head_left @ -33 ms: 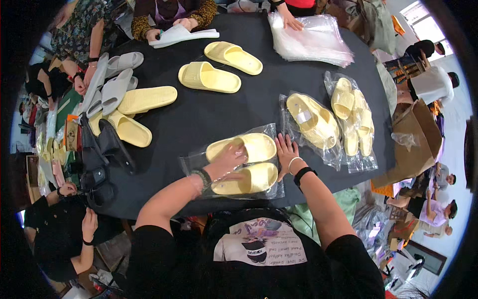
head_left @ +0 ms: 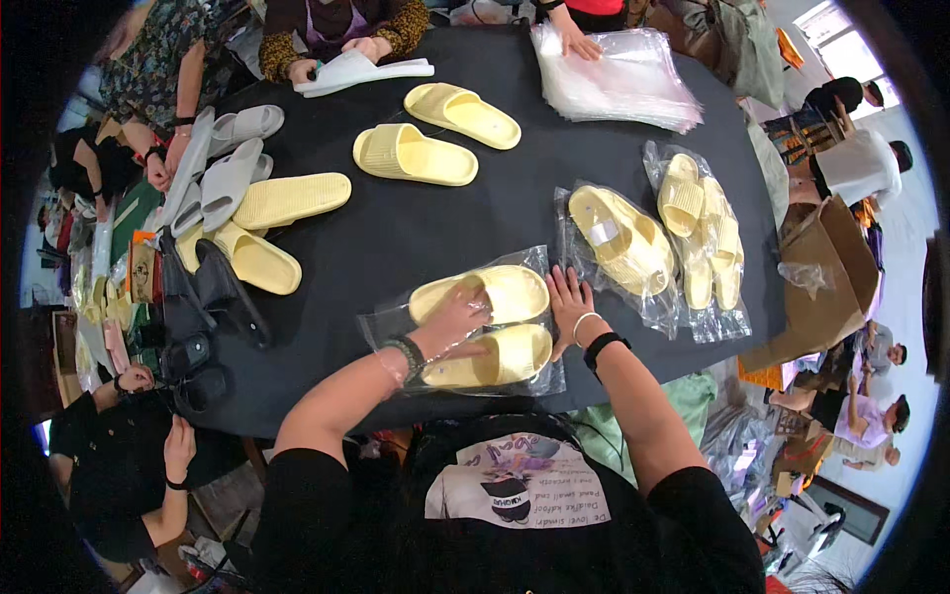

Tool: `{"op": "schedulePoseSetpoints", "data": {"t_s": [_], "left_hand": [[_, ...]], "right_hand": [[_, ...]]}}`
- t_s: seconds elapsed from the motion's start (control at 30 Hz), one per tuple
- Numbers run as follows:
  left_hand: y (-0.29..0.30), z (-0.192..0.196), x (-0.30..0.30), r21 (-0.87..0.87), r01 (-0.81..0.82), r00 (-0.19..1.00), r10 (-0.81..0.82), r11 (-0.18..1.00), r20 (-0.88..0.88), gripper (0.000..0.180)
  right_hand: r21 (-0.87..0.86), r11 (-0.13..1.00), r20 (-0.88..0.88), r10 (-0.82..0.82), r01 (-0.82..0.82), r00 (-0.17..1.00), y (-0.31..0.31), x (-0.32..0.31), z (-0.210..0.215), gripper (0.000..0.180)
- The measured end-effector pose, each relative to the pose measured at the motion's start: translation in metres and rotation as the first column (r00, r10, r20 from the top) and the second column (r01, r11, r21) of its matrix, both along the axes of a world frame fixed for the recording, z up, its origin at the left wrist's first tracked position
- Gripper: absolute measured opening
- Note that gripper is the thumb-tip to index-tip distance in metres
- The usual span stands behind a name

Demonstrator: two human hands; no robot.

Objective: Sorting and packing slippers into plastic bags and larger transport bags.

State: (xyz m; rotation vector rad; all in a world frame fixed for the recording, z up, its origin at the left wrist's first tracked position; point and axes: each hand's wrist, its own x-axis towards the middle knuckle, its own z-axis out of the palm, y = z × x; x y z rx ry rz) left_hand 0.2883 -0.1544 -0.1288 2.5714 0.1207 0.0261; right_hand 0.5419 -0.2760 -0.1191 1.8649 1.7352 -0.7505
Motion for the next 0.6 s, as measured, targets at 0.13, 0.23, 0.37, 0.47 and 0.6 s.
{"op": "schedulePoseSetpoints", "data": {"t_s": [0.13,0.23,0.37,0.47,0.6], "left_hand": [[-0.008,-0.006,0.006,-0.065,-0.104,0.99,0.097,0.992,-0.103,0.028],[-0.002,-0.002,-0.012,0.122,-0.11,0.989,0.121,0.986,-0.087,0.027],[0.006,-0.024,-0.098,0.172,-0.338,0.94,0.341,0.925,0.014,0.021],[0.01,-0.02,-0.177,0.206,-0.46,0.88,0.474,0.863,-0.018,0.021],[-0.009,-0.007,-0.279,0.298,-0.736,0.588,0.792,0.608,-0.164,0.011]], "right_hand": [[-0.013,1.0,-0.013,-0.017,0.016,1.0,-0.001,0.0,0.0,0.159],[0.016,0.999,-0.043,-0.028,0.028,0.999,-0.006,0.006,-0.004,0.159],[0.005,1.0,-0.041,-0.031,0.031,0.999,-0.002,0.003,-0.003,0.16],[-0.023,0.999,-0.02,-0.05,0.049,0.999,-0.001,0.003,-0.002,0.16],[-0.033,0.999,-0.02,-0.027,0.027,0.999,0.002,0.0,0.0,0.161]]}}
